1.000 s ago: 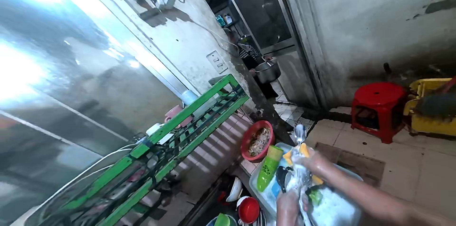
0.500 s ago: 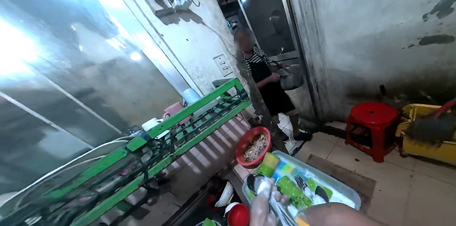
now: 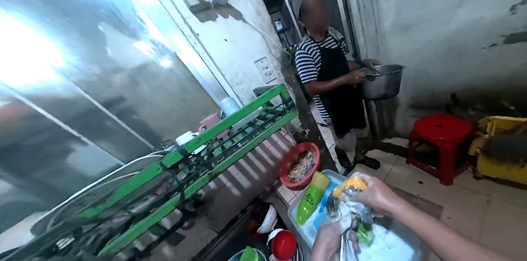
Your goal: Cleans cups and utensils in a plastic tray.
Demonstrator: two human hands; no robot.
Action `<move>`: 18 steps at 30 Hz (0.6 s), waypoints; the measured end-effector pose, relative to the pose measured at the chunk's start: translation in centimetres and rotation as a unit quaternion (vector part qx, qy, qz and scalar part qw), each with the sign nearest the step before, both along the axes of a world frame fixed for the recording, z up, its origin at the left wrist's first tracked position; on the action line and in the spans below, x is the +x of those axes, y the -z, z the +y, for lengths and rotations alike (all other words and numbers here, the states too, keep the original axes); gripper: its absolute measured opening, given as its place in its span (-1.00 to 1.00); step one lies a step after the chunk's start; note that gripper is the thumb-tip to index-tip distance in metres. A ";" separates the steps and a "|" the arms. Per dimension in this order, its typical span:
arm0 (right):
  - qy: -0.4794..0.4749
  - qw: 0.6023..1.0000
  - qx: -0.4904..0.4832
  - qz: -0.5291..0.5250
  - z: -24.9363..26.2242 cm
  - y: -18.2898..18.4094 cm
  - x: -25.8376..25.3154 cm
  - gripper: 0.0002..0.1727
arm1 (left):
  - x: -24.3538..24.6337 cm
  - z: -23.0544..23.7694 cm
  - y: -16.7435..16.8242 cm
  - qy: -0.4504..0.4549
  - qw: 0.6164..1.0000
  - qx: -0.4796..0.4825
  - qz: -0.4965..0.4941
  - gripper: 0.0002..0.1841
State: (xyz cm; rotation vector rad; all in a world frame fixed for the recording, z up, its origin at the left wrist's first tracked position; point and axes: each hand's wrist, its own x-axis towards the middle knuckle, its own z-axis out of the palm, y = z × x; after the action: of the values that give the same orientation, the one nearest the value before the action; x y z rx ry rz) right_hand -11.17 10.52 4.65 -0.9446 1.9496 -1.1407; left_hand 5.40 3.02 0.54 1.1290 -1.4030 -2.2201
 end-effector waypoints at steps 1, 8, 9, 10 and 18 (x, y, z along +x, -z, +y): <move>0.040 0.997 -0.029 -0.053 0.0 0.3 -0.4 -0.40 | 0.3 -0.1 -0.1 -0.018 1.000 0.010 0.022 -0.85; -0.019 0.998 -0.009 -0.052 -0.2 2.3 0.8 -0.21 | -0.6 2.1 -0.3 -0.124 0.990 -0.072 -0.005 -0.89; 0.001 1.000 0.002 -0.023 -0.4 2.1 0.7 -0.24 | -0.6 2.5 -0.2 -0.126 0.989 -0.081 -0.016 -0.87; 0.019 1.000 0.009 0.002 -0.6 2.0 0.4 -0.26 | -0.6 2.8 0.0 -0.127 0.988 -0.083 -0.020 -0.86; -0.109 0.983 0.025 0.147 -0.8 3.4 0.6 -0.35 | 0.4 2.6 0.8 -0.115 0.992 -0.042 0.015 -0.97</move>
State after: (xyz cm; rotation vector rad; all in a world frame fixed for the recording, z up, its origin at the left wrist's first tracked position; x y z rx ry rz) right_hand -10.55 9.67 1.25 -1.3241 2.0312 -0.8614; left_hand 5.75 5.66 -0.30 1.1593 -1.2717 -1.9907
